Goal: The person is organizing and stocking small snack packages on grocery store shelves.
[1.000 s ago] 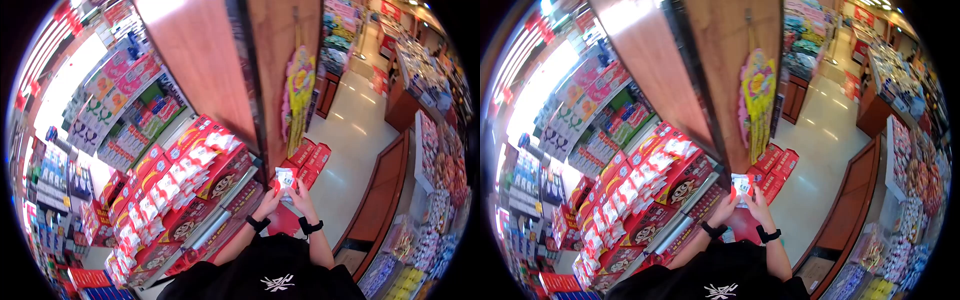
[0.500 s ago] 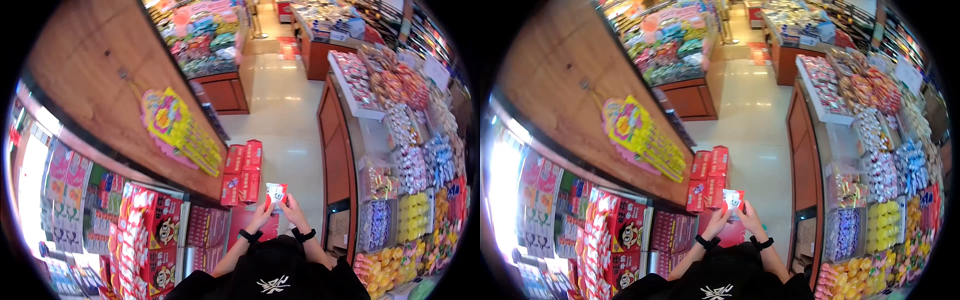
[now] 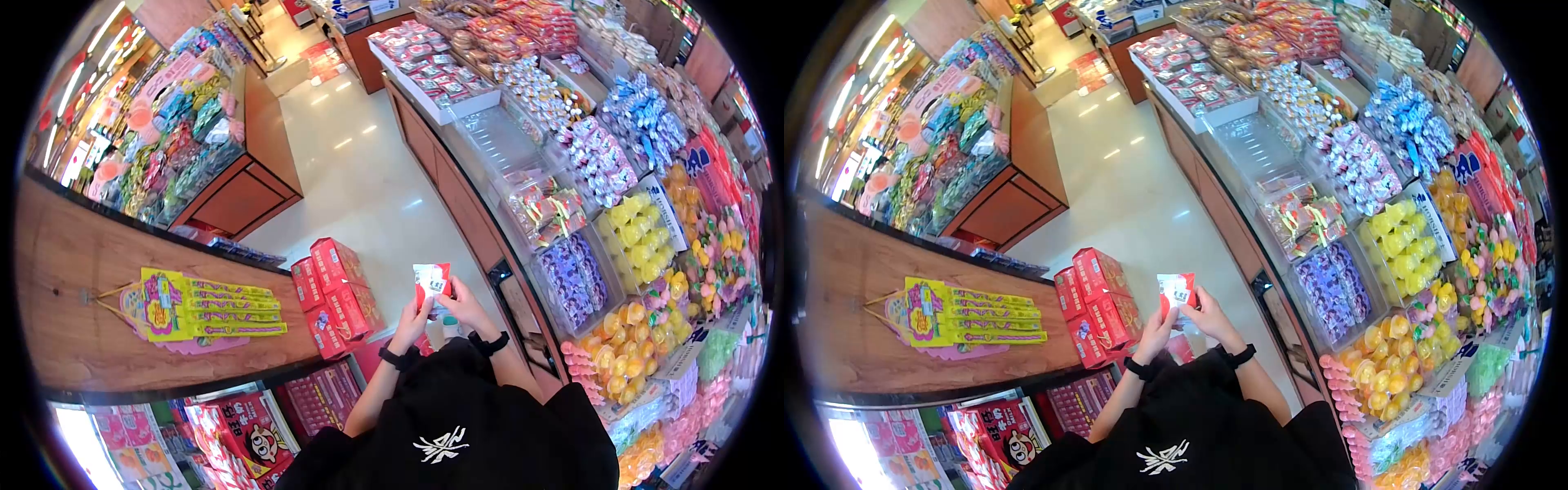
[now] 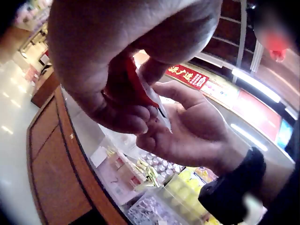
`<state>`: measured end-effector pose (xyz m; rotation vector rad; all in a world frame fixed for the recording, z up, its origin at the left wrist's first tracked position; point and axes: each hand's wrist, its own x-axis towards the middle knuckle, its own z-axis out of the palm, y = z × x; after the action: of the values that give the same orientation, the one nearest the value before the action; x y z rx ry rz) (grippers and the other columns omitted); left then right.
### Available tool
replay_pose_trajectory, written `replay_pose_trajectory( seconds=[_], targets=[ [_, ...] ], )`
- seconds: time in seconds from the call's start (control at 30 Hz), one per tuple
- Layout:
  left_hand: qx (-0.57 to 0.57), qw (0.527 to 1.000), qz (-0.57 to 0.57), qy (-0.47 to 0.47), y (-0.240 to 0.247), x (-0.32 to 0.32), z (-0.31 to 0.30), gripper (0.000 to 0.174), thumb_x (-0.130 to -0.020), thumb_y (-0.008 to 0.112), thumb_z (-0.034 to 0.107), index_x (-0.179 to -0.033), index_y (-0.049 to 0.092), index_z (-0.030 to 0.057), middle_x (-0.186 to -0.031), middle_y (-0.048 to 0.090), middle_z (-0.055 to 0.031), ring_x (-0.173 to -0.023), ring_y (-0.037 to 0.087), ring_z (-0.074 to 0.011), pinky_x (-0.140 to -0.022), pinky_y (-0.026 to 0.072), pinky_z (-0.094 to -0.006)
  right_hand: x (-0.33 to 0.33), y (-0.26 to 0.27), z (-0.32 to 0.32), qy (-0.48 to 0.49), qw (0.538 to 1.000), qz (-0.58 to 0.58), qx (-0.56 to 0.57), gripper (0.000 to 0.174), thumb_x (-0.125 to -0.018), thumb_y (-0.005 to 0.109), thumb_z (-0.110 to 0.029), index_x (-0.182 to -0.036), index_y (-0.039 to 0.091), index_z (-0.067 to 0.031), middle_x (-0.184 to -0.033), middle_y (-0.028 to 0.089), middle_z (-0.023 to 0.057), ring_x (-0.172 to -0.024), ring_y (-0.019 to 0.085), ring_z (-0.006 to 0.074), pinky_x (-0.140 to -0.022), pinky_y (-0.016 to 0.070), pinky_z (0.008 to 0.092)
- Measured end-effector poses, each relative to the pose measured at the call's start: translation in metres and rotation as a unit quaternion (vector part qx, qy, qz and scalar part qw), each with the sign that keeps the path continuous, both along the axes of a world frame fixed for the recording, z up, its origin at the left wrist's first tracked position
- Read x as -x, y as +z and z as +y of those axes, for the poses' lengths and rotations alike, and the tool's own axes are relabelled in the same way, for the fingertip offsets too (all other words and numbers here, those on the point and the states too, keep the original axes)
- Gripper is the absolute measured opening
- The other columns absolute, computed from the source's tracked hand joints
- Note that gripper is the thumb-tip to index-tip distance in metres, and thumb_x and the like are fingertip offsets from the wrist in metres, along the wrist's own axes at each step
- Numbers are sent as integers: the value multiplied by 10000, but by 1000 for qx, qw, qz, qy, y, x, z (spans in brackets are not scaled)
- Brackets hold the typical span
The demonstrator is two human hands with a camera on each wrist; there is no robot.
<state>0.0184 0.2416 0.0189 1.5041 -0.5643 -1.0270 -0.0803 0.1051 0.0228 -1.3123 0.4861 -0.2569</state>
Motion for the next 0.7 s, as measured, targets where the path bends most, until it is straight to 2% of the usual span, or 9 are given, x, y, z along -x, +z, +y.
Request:
replay_pose_trajectory(
  seconds=[0.13, 0.23, 0.33, 0.43, 0.5, 0.63, 0.7],
  targets=[
    [-10, 1000, 1, -20, 4, -16, -17, 313, -985, 460, 246, -1149, 538, -9, -960, 618, -50, -811, 575, -100, -711, 488, -253, -13, -2, -9, -40, 999, -29, -4, 323, -870, 578, -94, -1165, 479, -9, -1048, 566, 47, -947, 536, 93, -811, 464, 260],
    [-13, 999, -4, -30, -2, -33, -34, 312, -984, 465, 256, -1130, 557, -4, -933, 622, -31, -780, 568, -87, -686, 475, -239, -24, -13, -15, -66, 998, 4, -9, 345, -874, 581, -101, -1188, 475, -8, -1063, 565, 52, -955, 536, 98, -814, 462, 264],
    [-43, 996, 25, -75, -9, -64, -60, 330, -982, 467, 279, -1123, 565, -2, -915, 624, -14, -745, 557, -76, -666, 462, -233, -39, -17, -28, -116, 992, 12, -43, 354, -852, 610, -141, -1158, 500, -2, -1025, 587, 66, -885, 537, 104, -753, 457, 261],
    [-17, 990, 23, -140, -19, -99, -81, 327, -982, 467, 278, -1118, 565, -3, -923, 622, -19, -753, 556, -75, -677, 468, -243, -63, -9, -40, -141, 990, -11, -11, 373, -851, 603, -130, -1182, 491, -1, -1027, 590, 67, -871, 544, 110, -757, 457, 268],
    [-11, 988, 31, -153, -23, -125, -91, 319, -981, 470, 274, -1109, 564, -3, -928, 622, -23, -763, 558, -76, -687, 472, -247, -84, -9, -48, -142, 990, 26, 1, 378, -849, 602, -124, -1188, 489, -1, -1034, 591, 67, -879, 551, 115, -764, 457, 270],
    [15, 984, 25, -174, -23, -168, -119, 291, -975, 487, 251, -1094, 554, -6, -948, 621, -39, -800, 568, -84, -724, 485, -258, -124, -13, -67, -172, 985, 6, -3, 382, -843, 595, -105, -1195, 487, -2, -1038, 590, 61, -880, 551, 111, -764, 459, 272],
    [30, 985, 45, -164, -20, -186, -129, 276, -966, 507, 233, -1091, 558, -7, -915, 618, -36, -780, 568, -85, -705, 483, -252, -143, -7, -74, -170, 985, 21, 8, 396, -862, 578, -92, -1233, 467, -11, -1087, 579, 55, -938, 555, 104, -819, 469, 275]
  ],
)
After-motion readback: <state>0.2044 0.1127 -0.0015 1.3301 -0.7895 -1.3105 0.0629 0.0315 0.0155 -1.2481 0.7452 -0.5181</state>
